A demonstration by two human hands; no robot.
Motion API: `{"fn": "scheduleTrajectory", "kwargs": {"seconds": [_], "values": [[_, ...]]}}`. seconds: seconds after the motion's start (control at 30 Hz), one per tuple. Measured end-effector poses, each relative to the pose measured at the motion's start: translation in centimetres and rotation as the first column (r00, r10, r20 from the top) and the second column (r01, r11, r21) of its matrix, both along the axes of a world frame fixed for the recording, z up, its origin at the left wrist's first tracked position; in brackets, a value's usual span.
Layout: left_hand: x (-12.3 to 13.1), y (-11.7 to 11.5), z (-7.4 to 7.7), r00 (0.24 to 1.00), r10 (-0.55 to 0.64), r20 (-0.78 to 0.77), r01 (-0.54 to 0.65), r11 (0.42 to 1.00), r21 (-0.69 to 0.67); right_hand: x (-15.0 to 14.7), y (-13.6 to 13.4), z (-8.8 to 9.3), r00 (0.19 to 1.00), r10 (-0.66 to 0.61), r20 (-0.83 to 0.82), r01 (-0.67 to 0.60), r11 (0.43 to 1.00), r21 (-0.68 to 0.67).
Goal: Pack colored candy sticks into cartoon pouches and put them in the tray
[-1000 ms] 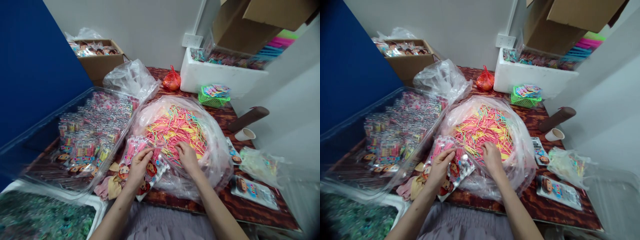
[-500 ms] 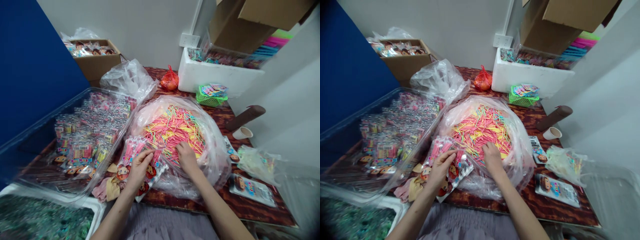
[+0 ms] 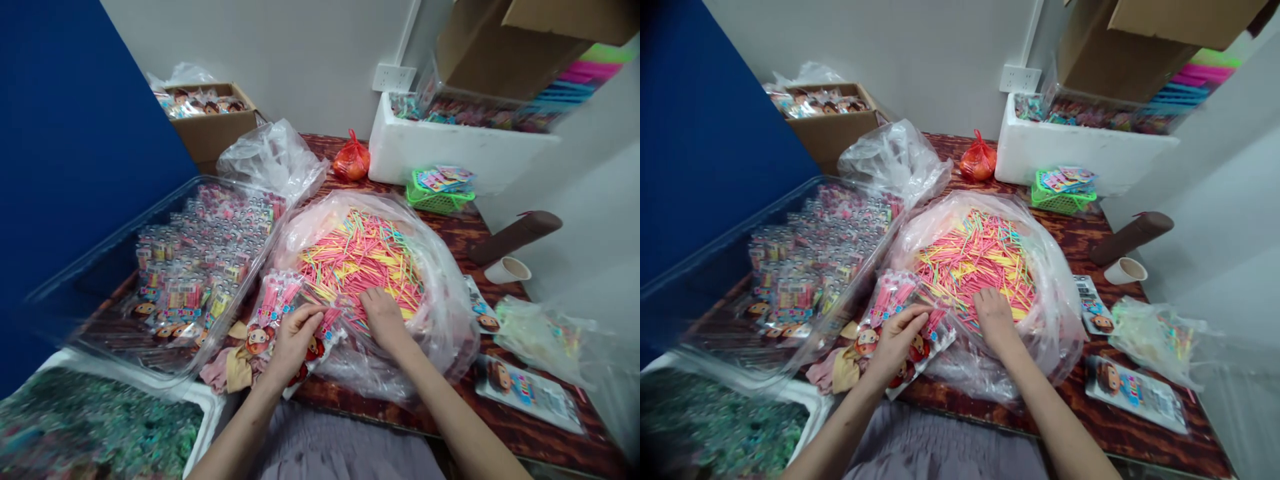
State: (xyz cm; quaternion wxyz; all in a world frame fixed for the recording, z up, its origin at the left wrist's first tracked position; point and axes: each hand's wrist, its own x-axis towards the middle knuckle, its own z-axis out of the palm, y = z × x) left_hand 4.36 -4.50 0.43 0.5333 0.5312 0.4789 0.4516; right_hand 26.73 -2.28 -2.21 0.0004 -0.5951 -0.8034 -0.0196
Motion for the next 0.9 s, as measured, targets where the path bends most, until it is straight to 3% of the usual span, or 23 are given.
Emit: {"fn": "scheduleTrajectory", "kwargs": {"seconds": [0.1,0.17,0.23,0.3,0.37,0.43,0.57,0.77,0.9], "values": [[0.2,-0.2,0.2,1.000,-0.012,0.001,0.012,1.000,0.006,0.5,0.4,0.4,0.993,0.041,-0.109,-0.042,0.999,-0.005],[0.2,-0.4,0.2,1.000,-0.006,-0.002,0.006,1.000,0.005,0.7,0.5,1.6,0.937,0.012,-0.350,0.003,0.999,0.044],[0.1,-0.5,0.1,1.000,0.002,-0.006,-0.002,1.000,-0.003,0.3,0.3,3.6,0.738,-0.027,-0.675,0.114,0.990,0.085],[0.1,-0.5,0.0,1.000,0.010,-0.003,-0.011,1.000,-0.015,-0.9,-0.1,6.1,0.408,-0.040,-0.912,0.236,0.970,0.063],[0.2,-0.5,0.0,1.000,0.013,0.003,-0.013,1.000,-0.021,-2.5,-0.7,8.4,0.134,-0.016,-0.991,0.329,0.944,0.029],[0.3,-0.4,0.2,1.000,0.004,0.005,-0.003,1.000,-0.022,-4.2,-1.3,9.8,0.019,0.022,-1.000,0.379,0.925,0.028],[0.3,-0.5,0.6,1.000,-0.017,0.016,0.017,0.999,-0.034,-6.0,-2.0,9.5,0.010,-0.010,-1.000,0.313,0.950,-0.007],[-0.1,-0.6,0.4,0.998,0.051,0.043,-0.046,0.994,-0.101,-5.7,-1.9,8.2,0.023,-0.088,-0.996,0.274,0.959,-0.078],[-0.4,-0.7,-0.1,0.994,0.063,0.085,-0.054,0.993,-0.109,-6.0,-1.5,8.1,0.036,-0.159,-0.987,0.133,0.979,-0.153]]}}
